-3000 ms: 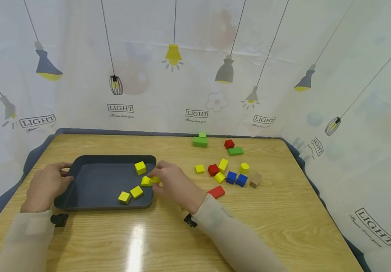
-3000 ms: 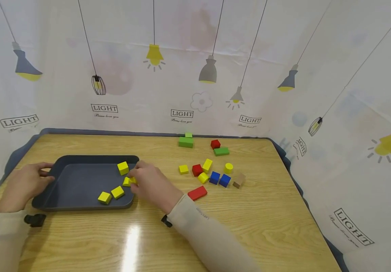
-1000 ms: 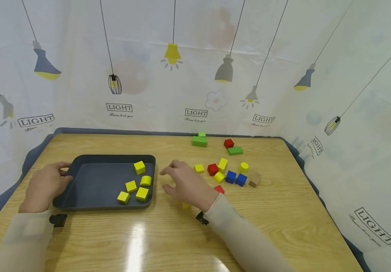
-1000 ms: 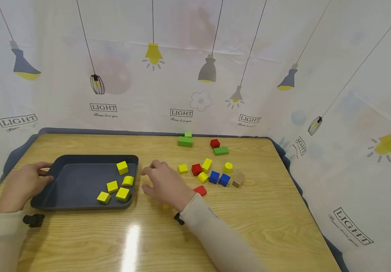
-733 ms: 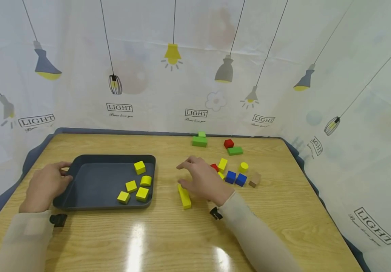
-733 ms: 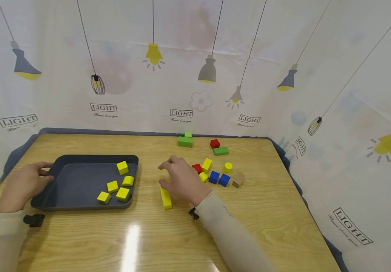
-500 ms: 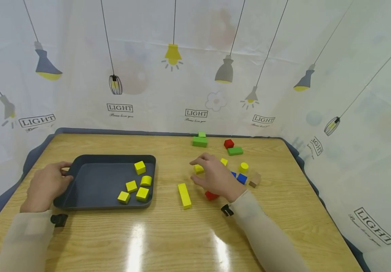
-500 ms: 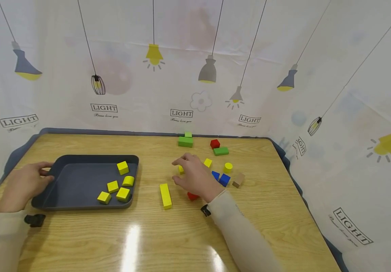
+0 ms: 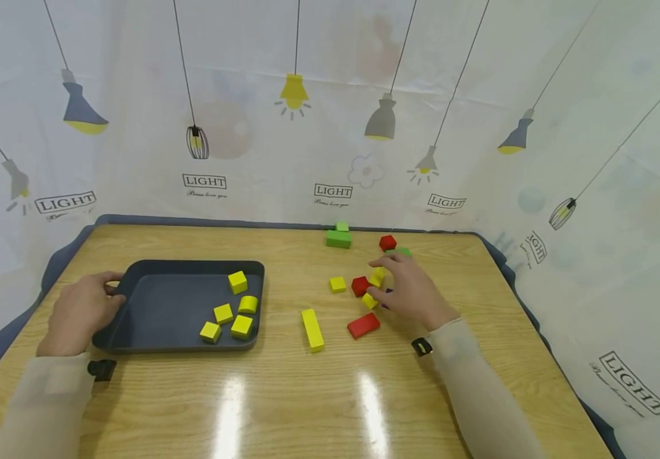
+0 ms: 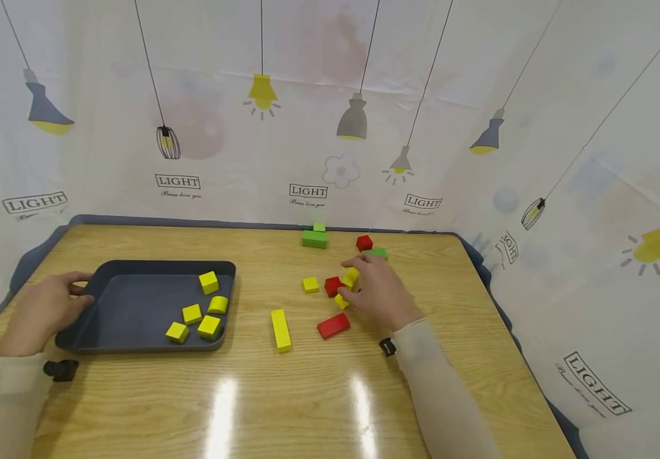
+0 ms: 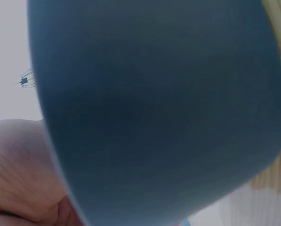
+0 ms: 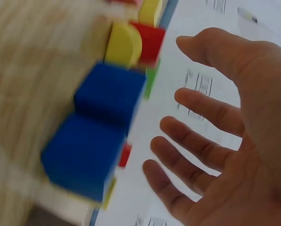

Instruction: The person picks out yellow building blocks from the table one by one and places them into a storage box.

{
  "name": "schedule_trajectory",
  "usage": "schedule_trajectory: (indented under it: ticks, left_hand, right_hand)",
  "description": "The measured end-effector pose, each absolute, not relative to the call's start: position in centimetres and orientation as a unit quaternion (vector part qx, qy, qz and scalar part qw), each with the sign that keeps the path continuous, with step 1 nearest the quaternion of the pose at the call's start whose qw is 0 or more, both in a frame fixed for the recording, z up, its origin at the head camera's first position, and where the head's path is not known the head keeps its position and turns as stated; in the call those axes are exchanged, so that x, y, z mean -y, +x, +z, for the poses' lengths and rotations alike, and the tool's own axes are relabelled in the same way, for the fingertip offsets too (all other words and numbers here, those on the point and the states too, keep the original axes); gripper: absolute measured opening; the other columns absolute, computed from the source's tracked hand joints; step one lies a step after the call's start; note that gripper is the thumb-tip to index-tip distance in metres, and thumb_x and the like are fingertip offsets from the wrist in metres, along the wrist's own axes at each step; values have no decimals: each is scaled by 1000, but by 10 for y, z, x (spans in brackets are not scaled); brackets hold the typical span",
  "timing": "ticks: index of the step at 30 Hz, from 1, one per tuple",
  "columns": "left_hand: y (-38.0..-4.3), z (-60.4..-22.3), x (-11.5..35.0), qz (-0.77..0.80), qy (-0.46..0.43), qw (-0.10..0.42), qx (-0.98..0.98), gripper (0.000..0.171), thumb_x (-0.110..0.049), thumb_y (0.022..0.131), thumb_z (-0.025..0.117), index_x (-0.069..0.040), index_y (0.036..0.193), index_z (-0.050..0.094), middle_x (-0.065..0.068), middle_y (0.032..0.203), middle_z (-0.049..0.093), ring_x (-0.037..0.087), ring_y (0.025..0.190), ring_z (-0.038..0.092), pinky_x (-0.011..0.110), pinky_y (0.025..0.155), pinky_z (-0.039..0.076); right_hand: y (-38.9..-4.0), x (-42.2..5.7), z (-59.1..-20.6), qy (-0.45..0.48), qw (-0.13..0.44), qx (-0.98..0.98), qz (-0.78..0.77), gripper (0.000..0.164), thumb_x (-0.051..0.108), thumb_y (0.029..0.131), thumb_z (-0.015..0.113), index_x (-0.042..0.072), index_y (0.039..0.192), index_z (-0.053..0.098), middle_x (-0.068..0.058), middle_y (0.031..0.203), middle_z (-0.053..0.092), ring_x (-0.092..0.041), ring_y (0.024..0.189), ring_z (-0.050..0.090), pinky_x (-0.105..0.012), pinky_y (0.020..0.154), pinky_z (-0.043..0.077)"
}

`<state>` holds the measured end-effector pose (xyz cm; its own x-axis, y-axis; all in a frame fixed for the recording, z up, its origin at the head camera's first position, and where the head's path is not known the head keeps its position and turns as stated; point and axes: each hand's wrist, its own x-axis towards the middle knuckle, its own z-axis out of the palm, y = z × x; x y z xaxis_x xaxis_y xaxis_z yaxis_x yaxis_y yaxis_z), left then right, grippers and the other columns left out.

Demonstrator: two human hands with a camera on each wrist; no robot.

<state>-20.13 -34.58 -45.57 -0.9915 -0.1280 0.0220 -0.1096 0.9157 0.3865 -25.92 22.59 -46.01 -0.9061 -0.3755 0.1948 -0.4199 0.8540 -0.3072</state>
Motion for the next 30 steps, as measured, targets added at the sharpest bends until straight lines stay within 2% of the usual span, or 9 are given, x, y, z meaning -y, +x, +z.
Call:
schedule_trajectory:
  ticks: [6,9,15,21,30]
  left_hand:
    - [-201,-456,345,-198,63,19,978,49,-9,92,67,5,137,53,31,113,65,46,89,63,47,59,50]
    - [-201,-456,346,-197,64,18,978,50,-9,92,67,5,138,53,31,113,65,45,88,63,46,57,50]
    - [-200,-456,346,-197,65,16,978,51,-9,92,67,4,139,52,31,114,64,45,88,63,45,56,50]
    - [-200,-455,346,-193,67,14,979,51,-9,92,67,4,139,52,31,114,64,46,89,63,46,57,50]
    - [-199,-455,345,-197,69,15,978,50,-10,93,66,4,140,52,29,114,64,43,85,62,43,55,49]
  right_hand:
    - [-263,-257,-456,169,48,967,185,53,40,89,77,19,135,63,-11,133,54,-33,117,52,-55,97,46]
    - [-267,-269,-456,149,29,972,178,51,41,91,74,20,136,62,-11,132,54,-34,116,54,-57,96,46]
    - [-270,-282,-454,137,-3,972,189,41,32,93,74,14,129,67,-10,125,60,-33,109,60,-51,88,52]
    - [-269,-284,-454,130,-28,971,199,30,24,93,75,14,121,72,-5,122,65,-31,106,64,-47,84,56]
    - [-273,-282,-457,120,-29,973,197,28,15,91,75,11,118,73,-5,118,67,-28,101,65,-44,82,56]
